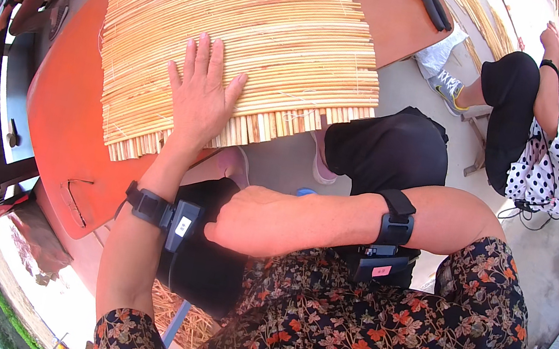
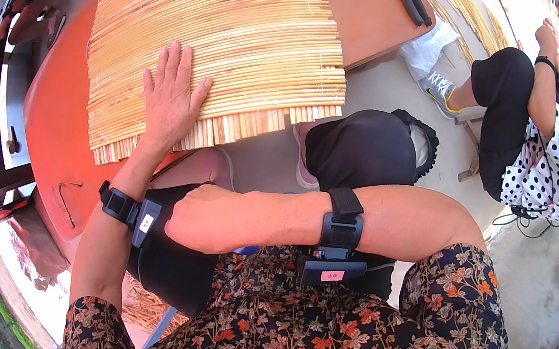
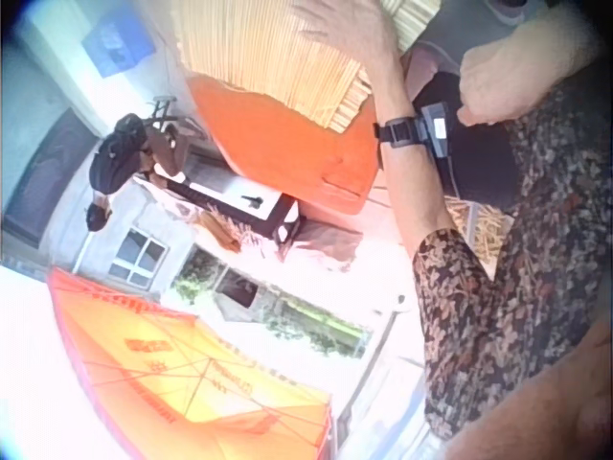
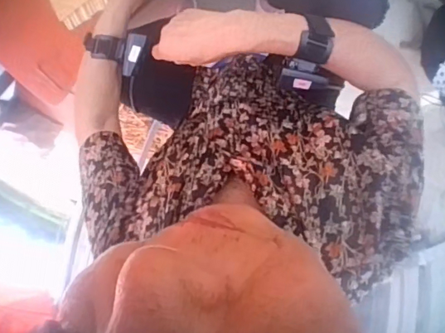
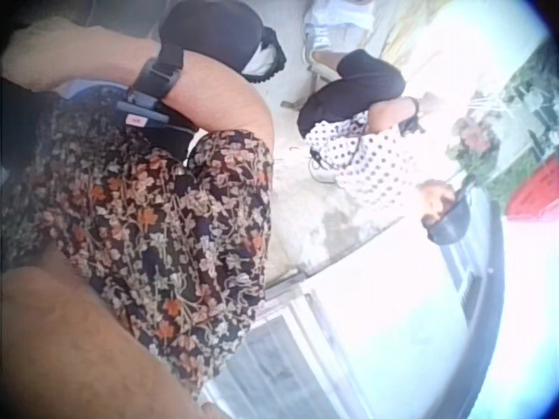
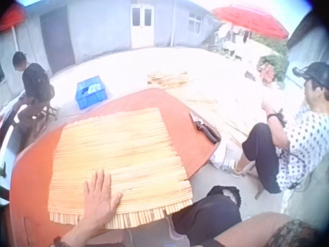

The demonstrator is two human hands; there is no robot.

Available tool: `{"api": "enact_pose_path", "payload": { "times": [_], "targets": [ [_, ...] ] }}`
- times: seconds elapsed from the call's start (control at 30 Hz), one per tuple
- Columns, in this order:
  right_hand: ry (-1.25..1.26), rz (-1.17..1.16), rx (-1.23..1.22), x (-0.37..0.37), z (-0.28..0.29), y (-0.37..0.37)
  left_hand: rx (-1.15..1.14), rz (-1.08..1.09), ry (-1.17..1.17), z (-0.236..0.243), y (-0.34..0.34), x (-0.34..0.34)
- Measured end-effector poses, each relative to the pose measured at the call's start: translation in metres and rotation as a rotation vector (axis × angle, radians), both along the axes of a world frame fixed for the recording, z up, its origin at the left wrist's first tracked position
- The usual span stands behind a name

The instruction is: The person weaves a bamboo mat by threading a white string through parallel bamboo strips using a needle. They pull the string tight to secure the strips, occasionally adjusting the mat's position on the table. The process involves repetitive stitching and tensioning to bind the bamboo slats together.

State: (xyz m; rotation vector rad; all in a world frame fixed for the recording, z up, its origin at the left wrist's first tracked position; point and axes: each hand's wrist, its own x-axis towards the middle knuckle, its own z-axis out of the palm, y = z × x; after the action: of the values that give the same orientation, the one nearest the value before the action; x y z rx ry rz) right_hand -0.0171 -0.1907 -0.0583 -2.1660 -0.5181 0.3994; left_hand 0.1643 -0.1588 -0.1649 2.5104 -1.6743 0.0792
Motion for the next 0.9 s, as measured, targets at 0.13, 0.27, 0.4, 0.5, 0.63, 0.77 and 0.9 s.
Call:
{"api": "enact_pose_path", "payload": {
  "times": [0.13,0.27,0.4,0.5,0.63,0.77,0.9],
  "targets": [
    [-0.051,-0.011,-0.058,-0.003,-0.010,0.006,0.079,-0.004,0.036,0.011,-0.006,-0.008],
    [-0.054,0.022,-0.128,-0.008,-0.028,0.009,0.055,-0.072,0.055,0.006,-0.012,-0.008],
    [-0.047,0.020,-0.149,-0.005,-0.035,0.011,0.101,-0.092,0.099,0.017,-0.011,-0.008],
    [-0.101,0.039,-0.186,-0.001,-0.037,0.008,-0.013,-0.003,0.474,0.045,0.009,0.015],
    [-0.116,-0.045,-0.324,0.004,-0.032,-0.017,-0.374,0.088,0.550,0.129,0.066,0.024],
    [-0.099,-0.207,-0.475,0.000,-0.025,-0.044,-0.654,0.374,0.824,0.173,0.152,0.023],
    [-0.100,-0.454,-0.534,0.008,-0.017,-0.036,-0.708,0.859,0.924,0.120,0.289,0.004]
  ]
}}
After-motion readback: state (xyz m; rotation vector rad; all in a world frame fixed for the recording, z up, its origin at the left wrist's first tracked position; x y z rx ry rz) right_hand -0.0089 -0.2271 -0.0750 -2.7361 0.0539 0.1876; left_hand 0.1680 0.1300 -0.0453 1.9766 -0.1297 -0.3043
